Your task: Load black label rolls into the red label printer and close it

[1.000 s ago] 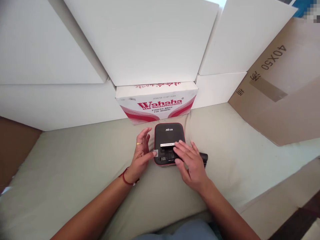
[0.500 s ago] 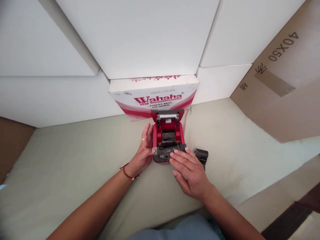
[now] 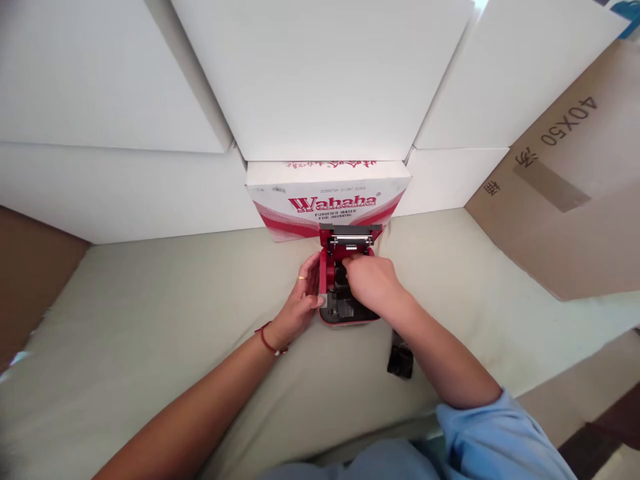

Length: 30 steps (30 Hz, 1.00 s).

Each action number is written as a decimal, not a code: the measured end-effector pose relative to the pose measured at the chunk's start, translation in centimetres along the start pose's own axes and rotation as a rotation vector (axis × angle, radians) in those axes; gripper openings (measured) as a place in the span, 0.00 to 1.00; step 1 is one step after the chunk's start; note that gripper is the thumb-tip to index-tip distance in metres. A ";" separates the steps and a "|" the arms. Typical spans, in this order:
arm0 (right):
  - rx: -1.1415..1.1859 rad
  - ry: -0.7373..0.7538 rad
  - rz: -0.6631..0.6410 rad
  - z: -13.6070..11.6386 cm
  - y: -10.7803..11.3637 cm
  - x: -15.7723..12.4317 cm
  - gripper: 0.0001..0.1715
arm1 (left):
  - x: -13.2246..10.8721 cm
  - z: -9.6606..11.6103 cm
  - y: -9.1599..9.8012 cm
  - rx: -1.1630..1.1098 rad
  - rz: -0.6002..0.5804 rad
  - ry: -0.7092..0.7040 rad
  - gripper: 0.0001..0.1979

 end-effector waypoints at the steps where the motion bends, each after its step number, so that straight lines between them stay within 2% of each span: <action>1: -0.015 0.003 -0.023 -0.4 0.1 0.6 0.19 | 0.0 -0.1 0.0 0.001 0.000 0.007 0.49; 6: -0.033 -0.025 -0.074 -0.9 -0.1 1.8 0.15 | 0.1 -0.2 0.0 0.019 0.000 0.021 0.50; 10: 0.024 -0.061 -0.011 -0.3 0.3 -0.2 0.21 | 0.1 -0.1 -0.2 0.021 0.001 0.029 0.50; 13: 0.331 -0.023 0.080 1.4 0.9 -3.8 0.17 | 0.1 0.1 -0.3 0.023 0.003 0.021 0.50; 15: 0.607 0.003 0.143 3.9 0.8 -6.6 0.19 | 0.1 0.1 -0.2 0.017 0.007 0.011 0.49; 17: 0.722 -0.057 0.221 8.0 -0.2 -9.1 0.26 | 0.1 0.1 -0.1 0.010 0.007 0.008 0.50; 19: 0.666 -0.191 0.248 12.8 -2.5 -10.9 0.28 | 0.1 -0.1 0.1 0.006 0.006 0.012 0.50; 21: 0.556 -0.294 0.150 16.8 -5.9 -11.8 0.23 | 0.2 -0.2 0.1 0.002 0.004 0.020 0.50; 23: 0.470 -0.395 0.098 19.8 -8.8 -12.4 0.17 | 0.3 -0.1 0.2 -0.007 0.005 0.012 0.50; 26: 0.472 -0.416 0.187 20.8 -10.7 -12.7 0.21 | 0.3 0.1 0.1 -0.012 0.003 0.000 0.49; 28: 0.527 -0.374 0.316 19.6 -10.7 -12.7 0.25 | 0.3 0.3 0.0 -0.005 -0.007 0.006 0.49; 30: 0.559 -0.317 0.383 17.8 -10.5 -12.3 0.26 | 0.3 0.4 0.0 0.000 -0.008 0.013 0.49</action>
Point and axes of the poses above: each hand's wrist, its own x-axis towards the middle knuckle, its own y-axis out of the back of the hand, z = x × y, the point moved 7 cm from there along x, towards the middle knuckle, and after that the axes turned 1 degree about -x, right-handed, at the moved point
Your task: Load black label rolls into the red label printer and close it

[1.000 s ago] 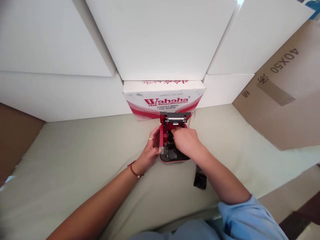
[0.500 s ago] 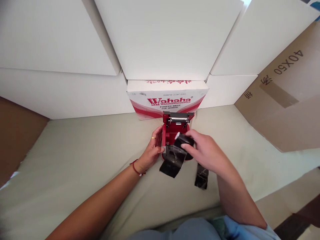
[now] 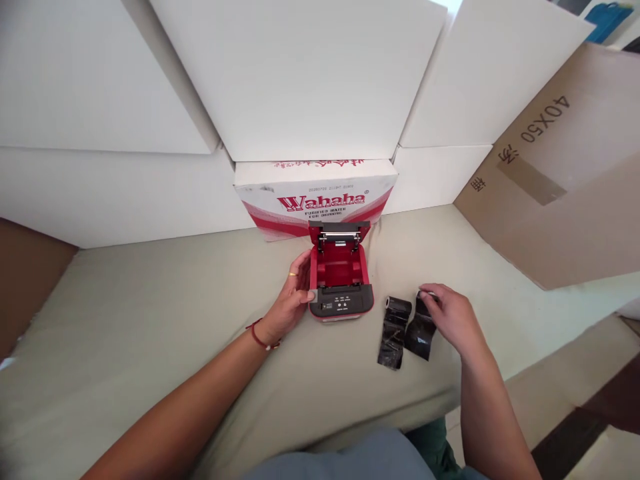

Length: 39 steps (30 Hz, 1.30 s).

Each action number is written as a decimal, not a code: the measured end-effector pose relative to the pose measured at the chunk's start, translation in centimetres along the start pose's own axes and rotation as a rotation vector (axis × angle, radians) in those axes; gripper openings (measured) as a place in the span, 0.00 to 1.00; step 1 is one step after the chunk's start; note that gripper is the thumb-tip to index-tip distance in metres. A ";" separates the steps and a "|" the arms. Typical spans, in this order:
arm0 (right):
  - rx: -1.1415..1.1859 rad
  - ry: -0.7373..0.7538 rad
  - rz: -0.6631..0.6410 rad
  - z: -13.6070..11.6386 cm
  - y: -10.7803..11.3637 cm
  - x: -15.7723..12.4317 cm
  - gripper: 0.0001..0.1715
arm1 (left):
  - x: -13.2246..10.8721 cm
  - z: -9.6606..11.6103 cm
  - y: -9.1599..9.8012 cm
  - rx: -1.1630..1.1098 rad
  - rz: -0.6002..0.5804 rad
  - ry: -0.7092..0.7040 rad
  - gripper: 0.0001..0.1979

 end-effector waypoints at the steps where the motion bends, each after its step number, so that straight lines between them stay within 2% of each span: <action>1: 0.011 0.034 -0.022 -0.9 -0.7 -0.1 0.25 | 0.0 0.0 0.0 0.001 0.003 0.000 0.49; 5: 0.011 0.116 -0.226 -3.3 -4.0 -0.2 0.24 | 0.0 0.1 0.1 0.013 0.012 0.000 0.49; 8: -0.008 0.127 -0.255 -3.7 -4.9 -0.3 0.24 | 0.0 0.1 0.0 0.015 0.003 0.004 0.48; 11: -0.024 0.167 -0.316 -4.3 -4.9 -0.9 0.20 | 0.0 0.1 -0.1 0.008 0.002 0.002 0.48; 14: 0.019 0.269 -0.394 -5.9 -2.6 -1.9 0.16 | -0.1 0.0 0.0 0.018 0.004 0.013 0.49; 17: 0.170 0.417 -0.499 -9.0 1.9 -2.8 0.18 | -0.1 -0.1 0.0 0.030 -0.010 0.010 0.50; 19: 0.235 0.495 -0.493 -11.6 4.9 -2.7 0.18 | -0.1 -0.1 0.0 0.035 -0.011 0.001 0.49; 21: 0.249 0.548 -0.442 -14.3 6.3 -1.7 0.19 | 0.0 -0.1 0.1 0.032 -0.003 -0.003 0.49; 23: 0.225 0.554 -0.373 -16.7 5.4 0.0 0.20 | 0.0 -0.1 0.1 0.015 0.000 -0.004 0.49; 26: 0.120 0.512 -0.283 -19.4 1.6 2.9 0.20 | 0.1 0.0 0.0 0.005 -0.013 -0.014 0.49; 29: -0.129 0.411 -0.293 -20.6 -2.5 5.0 0.22 | 0.1 0.1 0.0 0.026 -0.008 -0.007 0.50; 31: -0.287 0.357 -0.321 -20.9 -4.1 5.9 0.24 | 0.1 0.0 0.0 0.027 -0.007 0.007 0.50; 35: -0.423 0.307 -0.325 -21.6 -5.1 7.0 0.25 | 0.1 -0.1 0.0 0.025 -0.012 0.004 0.50; 39: -0.405 0.328 -0.321 -21.8 -5.2 7.3 0.25 | 0.2 -0.1 -0.1 0.019 -0.012 -0.007 0.49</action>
Point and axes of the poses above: each hand's wrist, its own x-axis towards the middle knuckle, its own y-axis out of the back of the hand, z = x × y, the point moved 7 cm from there along x, towards the middle knuckle, and after that the axes turned 1 degree about -x, right-handed, at the moved point
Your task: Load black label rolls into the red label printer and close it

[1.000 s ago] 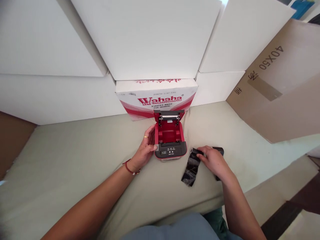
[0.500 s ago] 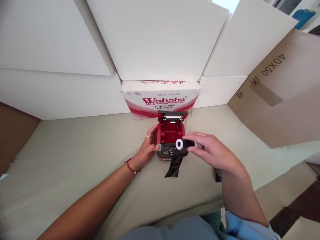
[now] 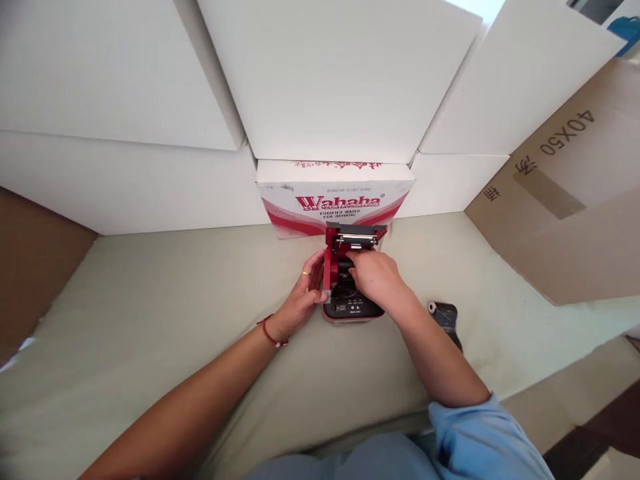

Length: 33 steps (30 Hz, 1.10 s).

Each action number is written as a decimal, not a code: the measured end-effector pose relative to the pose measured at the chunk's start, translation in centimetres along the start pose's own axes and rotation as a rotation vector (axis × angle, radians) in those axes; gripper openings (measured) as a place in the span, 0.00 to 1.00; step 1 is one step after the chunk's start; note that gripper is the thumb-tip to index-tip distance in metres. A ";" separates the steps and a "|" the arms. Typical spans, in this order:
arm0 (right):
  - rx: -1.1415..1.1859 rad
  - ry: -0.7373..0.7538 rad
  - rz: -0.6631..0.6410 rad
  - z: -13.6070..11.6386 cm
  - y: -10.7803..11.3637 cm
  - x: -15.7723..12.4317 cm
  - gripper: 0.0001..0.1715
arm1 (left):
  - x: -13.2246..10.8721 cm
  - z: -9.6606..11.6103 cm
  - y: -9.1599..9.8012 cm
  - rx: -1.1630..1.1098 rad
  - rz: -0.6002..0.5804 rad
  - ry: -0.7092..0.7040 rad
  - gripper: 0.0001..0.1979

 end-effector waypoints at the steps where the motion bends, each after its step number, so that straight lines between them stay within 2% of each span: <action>1: 0.045 0.033 0.023 -0.1 0.1 -0.3 0.26 | 0.0 0.0 0.0 -0.002 0.000 0.003 0.49; 4: 0.314 0.145 0.149 0.1 1.2 -2.0 0.21 | -0.1 0.1 -0.1 0.008 -0.002 0.000 0.49; 6: 0.516 0.160 0.271 1.1 2.3 -3.7 0.16 | -0.5 0.8 -0.2 0.079 0.006 -0.039 0.45; 9: 0.695 0.095 0.522 3.4 4.1 -6.1 0.16 | -1.6 3.4 -0.4 0.340 0.105 -0.224 0.35; 11: 0.734 0.011 0.704 5.2 5.0 -7.1 0.17 | -2.6 5.6 -1.3 0.555 0.156 -0.377 0.32; 13: 0.745 -0.077 0.844 6.9 5.2 -7.4 0.19 | -3.4 7.0 -3.3 0.728 0.061 -0.495 0.29; 15: 0.755 -0.124 0.914 8.1 4.9 -6.6 0.23 | -4.1 7.4 -5.3 0.885 -0.048 -0.573 0.26; 20: 0.718 -0.017 0.883 8.4 3.9 -2.7 0.35 | -5.4 8.0 -8.2 1.205 -0.043 -0.766 0.18; 24: 0.637 0.149 0.756 6.5 3.8 -1.3 0.32 | -5.9 8.2 -9.1 1.332 -0.068 -0.832 0.18; 29: 0.608 0.216 0.722 5.1 4.2 -3.5 0.26 | -6.2 8.3 -9.7 1.365 -0.078 -0.865 0.17; 33: 0.531 0.271 0.718 4.3 3.4 -6.3 0.20 | -6.3 8.4 -9.7 1.411 -0.038 -0.892 0.18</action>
Point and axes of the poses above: each hand's wrist, its own x-axis towards the middle knuckle, its own y-axis out of the back of the hand, z = x × y, the point moved 7 cm from there along x, towards the middle knuckle, and after that the axes turned 1 degree about -x, right-handed, at the moved point
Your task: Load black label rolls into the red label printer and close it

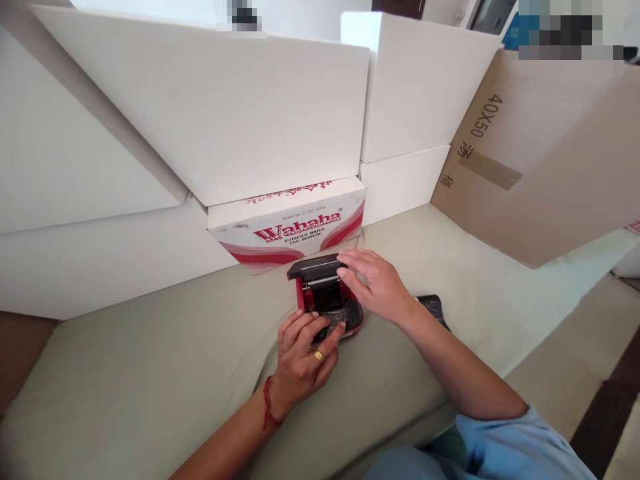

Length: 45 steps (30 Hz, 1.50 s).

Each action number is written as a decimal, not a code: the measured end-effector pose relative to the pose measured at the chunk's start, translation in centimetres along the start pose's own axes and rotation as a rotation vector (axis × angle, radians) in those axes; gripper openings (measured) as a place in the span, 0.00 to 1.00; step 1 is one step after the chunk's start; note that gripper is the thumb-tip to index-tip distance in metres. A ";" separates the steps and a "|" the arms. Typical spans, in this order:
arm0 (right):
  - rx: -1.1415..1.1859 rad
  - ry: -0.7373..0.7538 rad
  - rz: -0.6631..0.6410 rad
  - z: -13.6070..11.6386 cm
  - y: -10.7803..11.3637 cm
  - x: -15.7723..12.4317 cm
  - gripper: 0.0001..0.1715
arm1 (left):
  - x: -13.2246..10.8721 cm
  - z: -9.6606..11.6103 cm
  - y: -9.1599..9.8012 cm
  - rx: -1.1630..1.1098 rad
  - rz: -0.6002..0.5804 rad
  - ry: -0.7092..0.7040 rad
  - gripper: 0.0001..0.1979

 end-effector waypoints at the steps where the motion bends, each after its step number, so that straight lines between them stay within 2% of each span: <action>1: -0.014 0.020 -0.011 -0.2 0.0 -0.7 0.20 | -0.1 0.0 0.0 0.014 0.007 0.001 0.19; 8: -0.182 0.111 -0.102 -1.2 -1.5 -5.0 0.18 | -1.1 -0.5 -0.5 0.020 0.012 0.031 0.19; 13: -0.281 0.072 -0.129 -1.5 -2.2 -5.7 0.19 | -1.2 -2.1 -0.2 -0.146 0.017 0.059 0.31; 18: -0.260 0.080 -0.087 -1.5 -2.1 -5.8 0.18 | -1.6 -6.4 0.2 -0.308 0.045 0.337 0.29; 22: -0.221 0.086 -0.055 -1.4 -2.1 -6.0 0.17 | -2.2 -7.9 -0.2 -0.373 0.008 0.384 0.22; 26: -0.179 0.046 -0.024 -1.2 -2.0 -5.6 0.17 | -3.0 -9.0 -1.2 -0.621 0.003 0.552 0.19; 29: -0.119 -0.003 0.012 -1.4 -1.7 -5.4 0.17 | -3.5 -9.7 -1.8 -0.817 0.036 0.682 0.26; 32: 0.008 0.061 0.026 -2.5 -1.6 -5.8 0.19 | -3.5 -10.7 -2.2 -0.931 0.048 0.769 0.41; 36: 0.058 0.212 -0.013 -4.3 -1.8 -7.3 0.13 | -4.2 -12.0 -3.8 -1.093 -0.092 0.925 0.57; 39: 0.036 0.236 -0.014 -4.6 -1.8 -8.5 0.15 | -4.8 -12.3 -4.9 -1.217 -0.129 1.005 0.59; 45: -0.006 0.216 0.008 -4.8 -2.2 -9.6 0.17 | -5.1 -11.4 -6.3 -1.334 -0.024 1.054 0.54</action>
Point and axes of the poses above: each hand's wrist, its own x-axis towards the middle knuckle, its own y-axis out of the back of the hand, z = x × y, the point moved 7 cm from there along x, towards the middle knuckle, and after that the axes turned 1 degree about -x, right-handed, at the moved point
